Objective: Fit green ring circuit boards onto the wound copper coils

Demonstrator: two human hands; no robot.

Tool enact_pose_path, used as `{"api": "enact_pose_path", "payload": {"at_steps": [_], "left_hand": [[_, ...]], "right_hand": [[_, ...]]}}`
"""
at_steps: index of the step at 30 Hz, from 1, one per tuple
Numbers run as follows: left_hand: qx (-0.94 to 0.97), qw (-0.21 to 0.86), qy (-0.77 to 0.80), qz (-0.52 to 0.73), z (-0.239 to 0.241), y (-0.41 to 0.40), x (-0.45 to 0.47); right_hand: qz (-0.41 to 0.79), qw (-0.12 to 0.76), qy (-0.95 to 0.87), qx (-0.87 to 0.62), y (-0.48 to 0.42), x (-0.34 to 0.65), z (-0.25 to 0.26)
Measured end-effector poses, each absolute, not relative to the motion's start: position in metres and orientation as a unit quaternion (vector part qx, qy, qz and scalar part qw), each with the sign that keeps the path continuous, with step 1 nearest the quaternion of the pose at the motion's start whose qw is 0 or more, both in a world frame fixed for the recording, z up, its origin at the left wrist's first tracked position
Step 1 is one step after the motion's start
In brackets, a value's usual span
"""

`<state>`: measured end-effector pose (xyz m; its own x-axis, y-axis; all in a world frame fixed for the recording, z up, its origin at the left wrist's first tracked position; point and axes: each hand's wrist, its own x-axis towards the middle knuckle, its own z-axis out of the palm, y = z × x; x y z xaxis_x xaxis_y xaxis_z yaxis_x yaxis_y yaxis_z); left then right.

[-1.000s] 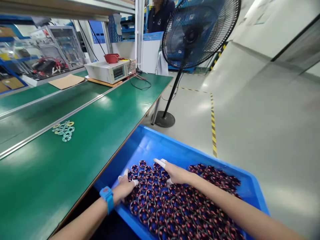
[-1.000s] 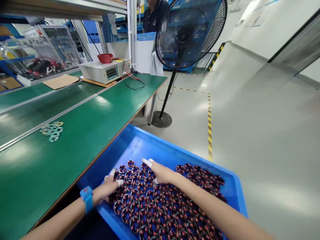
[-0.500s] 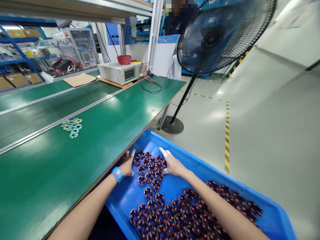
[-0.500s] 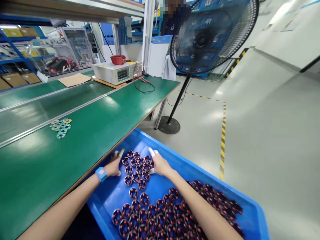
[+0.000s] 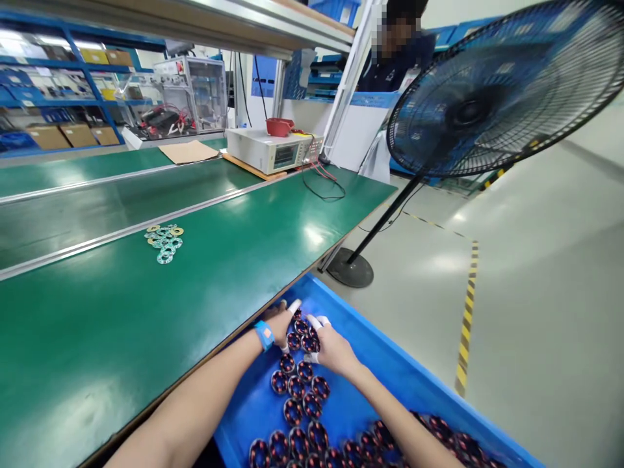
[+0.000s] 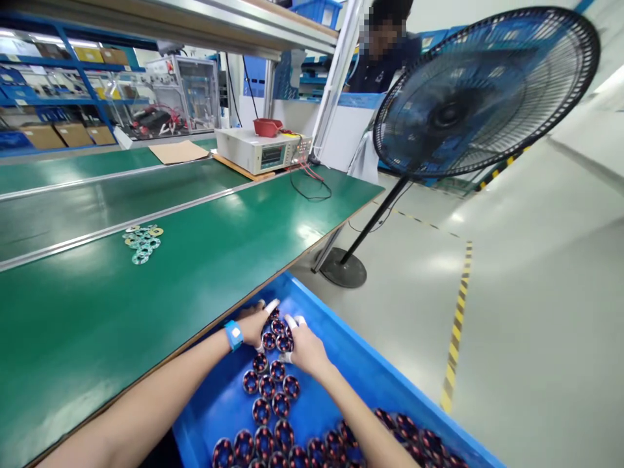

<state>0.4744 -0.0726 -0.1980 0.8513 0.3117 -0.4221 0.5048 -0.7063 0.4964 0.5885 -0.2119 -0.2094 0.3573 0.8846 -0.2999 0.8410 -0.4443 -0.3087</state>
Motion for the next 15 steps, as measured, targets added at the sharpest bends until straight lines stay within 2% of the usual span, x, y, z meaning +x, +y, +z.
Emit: {"api": "enact_pose_path", "payload": {"at_steps": [7,11,15], "left_hand": [[0.9,0.33,0.225,-0.172,-0.199,-0.071,0.493],[0.898,0.357,0.225,-0.125,-0.197,-0.082,0.476],[0.909,0.349,0.217,-0.066,-0.179,-0.097,0.471]], "right_hand": [[0.172,0.078,-0.514,-0.837,-0.204,0.575,-0.216],[0.129,0.082,-0.552,-0.82,-0.217,0.578,-0.229],[0.086,0.141,-0.622,-0.765,-0.236,0.615,-0.241]]}}
